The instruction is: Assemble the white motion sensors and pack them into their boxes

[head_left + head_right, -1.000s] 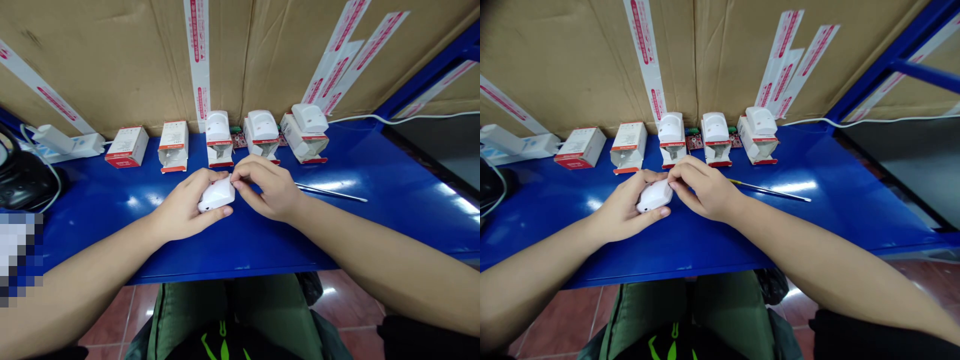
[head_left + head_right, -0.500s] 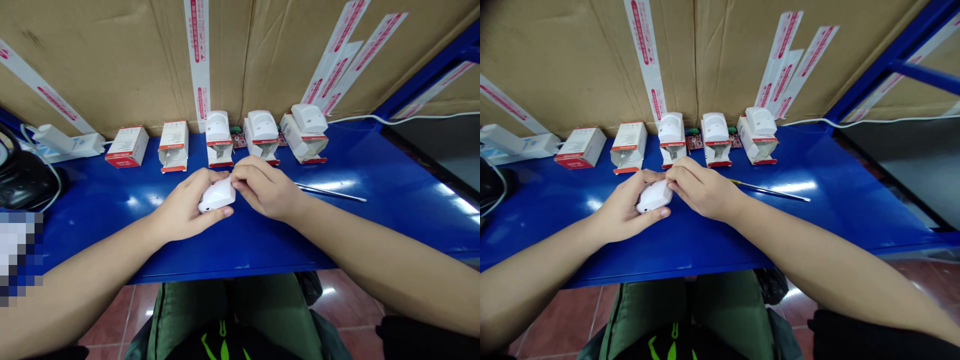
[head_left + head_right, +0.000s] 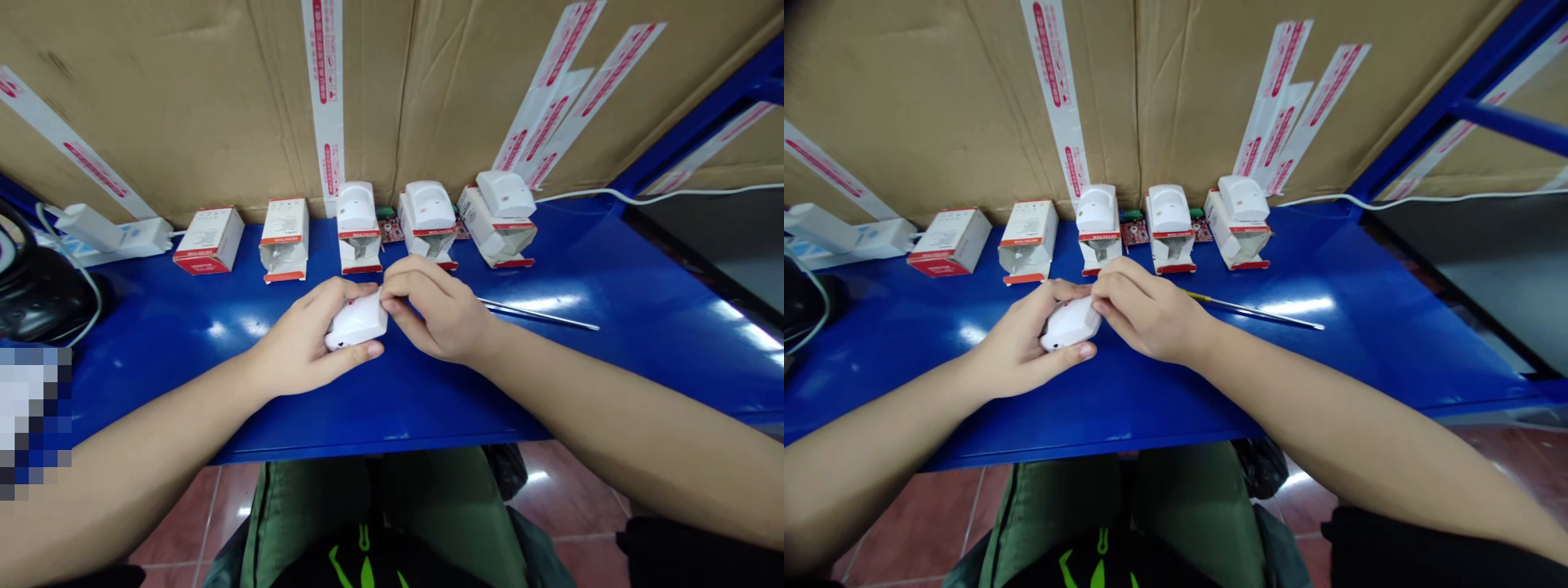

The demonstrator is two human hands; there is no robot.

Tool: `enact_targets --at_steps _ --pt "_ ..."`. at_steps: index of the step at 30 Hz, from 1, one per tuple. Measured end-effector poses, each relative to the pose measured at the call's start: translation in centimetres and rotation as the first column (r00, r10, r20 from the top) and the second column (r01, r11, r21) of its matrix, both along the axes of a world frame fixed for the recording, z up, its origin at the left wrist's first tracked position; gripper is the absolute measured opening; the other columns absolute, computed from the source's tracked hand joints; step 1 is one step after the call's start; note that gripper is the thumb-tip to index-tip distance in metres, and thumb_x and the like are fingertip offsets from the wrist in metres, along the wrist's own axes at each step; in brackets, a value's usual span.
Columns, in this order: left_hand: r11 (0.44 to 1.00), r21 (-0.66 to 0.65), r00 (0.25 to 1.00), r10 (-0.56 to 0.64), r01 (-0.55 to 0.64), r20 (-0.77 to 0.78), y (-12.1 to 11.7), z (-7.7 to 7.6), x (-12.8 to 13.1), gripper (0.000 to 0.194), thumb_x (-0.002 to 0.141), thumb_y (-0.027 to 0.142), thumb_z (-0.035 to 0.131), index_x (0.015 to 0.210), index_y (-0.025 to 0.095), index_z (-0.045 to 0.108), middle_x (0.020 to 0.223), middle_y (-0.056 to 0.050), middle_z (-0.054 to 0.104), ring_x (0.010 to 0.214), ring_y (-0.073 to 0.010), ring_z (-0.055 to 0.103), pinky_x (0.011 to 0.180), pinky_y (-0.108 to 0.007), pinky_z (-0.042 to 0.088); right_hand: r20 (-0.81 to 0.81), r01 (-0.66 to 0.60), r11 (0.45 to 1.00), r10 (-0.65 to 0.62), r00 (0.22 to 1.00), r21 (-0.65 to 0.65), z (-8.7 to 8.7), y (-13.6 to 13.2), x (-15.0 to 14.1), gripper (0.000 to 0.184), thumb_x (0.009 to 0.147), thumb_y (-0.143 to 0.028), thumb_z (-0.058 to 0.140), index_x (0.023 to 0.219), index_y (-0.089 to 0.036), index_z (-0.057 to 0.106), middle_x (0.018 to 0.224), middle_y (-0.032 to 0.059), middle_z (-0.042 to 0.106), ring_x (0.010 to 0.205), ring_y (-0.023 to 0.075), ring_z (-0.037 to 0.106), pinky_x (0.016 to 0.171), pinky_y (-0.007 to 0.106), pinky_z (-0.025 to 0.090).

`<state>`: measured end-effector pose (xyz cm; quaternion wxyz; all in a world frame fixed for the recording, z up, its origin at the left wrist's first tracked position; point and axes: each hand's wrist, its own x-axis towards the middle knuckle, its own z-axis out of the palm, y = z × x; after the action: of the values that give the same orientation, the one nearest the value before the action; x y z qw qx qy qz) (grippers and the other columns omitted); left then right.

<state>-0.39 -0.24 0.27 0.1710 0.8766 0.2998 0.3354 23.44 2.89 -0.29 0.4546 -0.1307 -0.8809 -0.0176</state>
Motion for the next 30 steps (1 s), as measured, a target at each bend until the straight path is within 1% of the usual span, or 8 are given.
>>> enact_targets --at_steps 5,10,14,18,21,25,30 --pt "1.000 0.009 1.000 -0.003 0.003 0.014 0.1 -0.2 -0.1 0.047 0.102 0.051 0.072 0.134 0.021 0.056 0.125 -0.012 0.075 0.101 -0.0231 0.075 0.086 -0.036 0.062 -0.027 -0.039 0.997 0.038 0.999 -0.061 0.2 0.1 0.3 0.012 0.107 -0.012 0.057 0.104 -0.023 0.060 0.096 0.0051 0.070 0.092 0.0201 0.069 0.082 0.036 0.061" --pt "1.000 0.020 1.000 -0.016 0.016 0.003 0.0 -0.1 -0.1 0.047 0.103 0.049 0.072 0.137 0.021 0.055 0.127 -0.012 0.075 0.104 -0.0231 0.075 0.087 -0.035 0.062 0.011 -0.071 0.992 0.072 0.997 -0.103 0.4 0.5 0.9 0.011 0.106 -0.012 0.061 0.107 -0.023 0.064 0.101 0.0058 0.072 0.094 0.0196 0.070 0.083 0.035 0.062" --pt "1.000 0.007 1.000 -0.003 0.004 -0.013 0.0 -0.1 -0.2 0.048 0.103 0.051 0.071 0.137 0.021 0.055 0.127 -0.013 0.075 0.104 -0.0238 0.075 0.087 -0.037 0.062 0.018 -0.069 0.991 0.071 0.997 -0.113 0.5 0.5 1.1 0.012 0.105 -0.012 0.062 0.108 -0.023 0.065 0.102 0.0058 0.072 0.095 0.0199 0.071 0.084 0.035 0.063" --pt "1.000 0.026 0.999 -0.001 0.002 -0.036 0.1 -0.1 -0.2 0.048 0.104 0.054 0.069 0.137 0.022 0.056 0.127 -0.012 0.074 0.104 -0.0239 0.075 0.088 -0.037 0.062 0.021 -0.057 0.992 0.060 0.998 -0.113 0.5 0.3 1.0 0.010 0.106 -0.013 0.061 0.106 -0.023 0.064 0.101 0.0062 0.072 0.093 0.0197 0.071 0.081 0.035 0.063" --pt "0.999 0.042 0.999 -0.012 0.013 -0.031 0.1 -0.1 -0.2 0.046 0.104 0.052 0.070 0.136 0.021 0.055 0.126 -0.012 0.074 0.105 -0.0233 0.076 0.089 -0.036 0.062 0.023 -0.057 0.993 0.060 0.998 -0.104 0.5 0.3 0.9 0.011 0.106 -0.012 0.060 0.106 -0.023 0.063 0.100 0.0061 0.072 0.093 0.0195 0.071 0.080 0.035 0.063" --pt "0.999 0.048 1.000 -0.014 0.014 -0.016 0.0 -0.1 -0.1 0.046 0.104 0.049 0.072 0.135 0.020 0.055 0.126 -0.012 0.074 0.106 -0.0231 0.076 0.091 -0.036 0.063 0.024 -0.055 0.996 0.056 0.998 -0.073 0.4 0.3 0.7 0.012 0.106 -0.010 0.059 0.107 -0.022 0.061 0.099 0.0062 0.071 0.093 0.0190 0.071 0.081 0.034 0.063" --pt "0.999 0.050 1.000 -0.005 0.006 -0.021 0.0 0.0 -0.1 0.046 0.103 0.050 0.072 0.135 0.021 0.056 0.125 -0.012 0.075 0.105 -0.0241 0.076 0.090 -0.037 0.063 0.044 -0.030 0.999 0.032 0.999 -0.031 0.4 0.3 0.6 0.012 0.108 -0.012 0.057 0.108 -0.022 0.061 0.101 0.0070 0.070 0.094 0.0193 0.071 0.081 0.035 0.063"
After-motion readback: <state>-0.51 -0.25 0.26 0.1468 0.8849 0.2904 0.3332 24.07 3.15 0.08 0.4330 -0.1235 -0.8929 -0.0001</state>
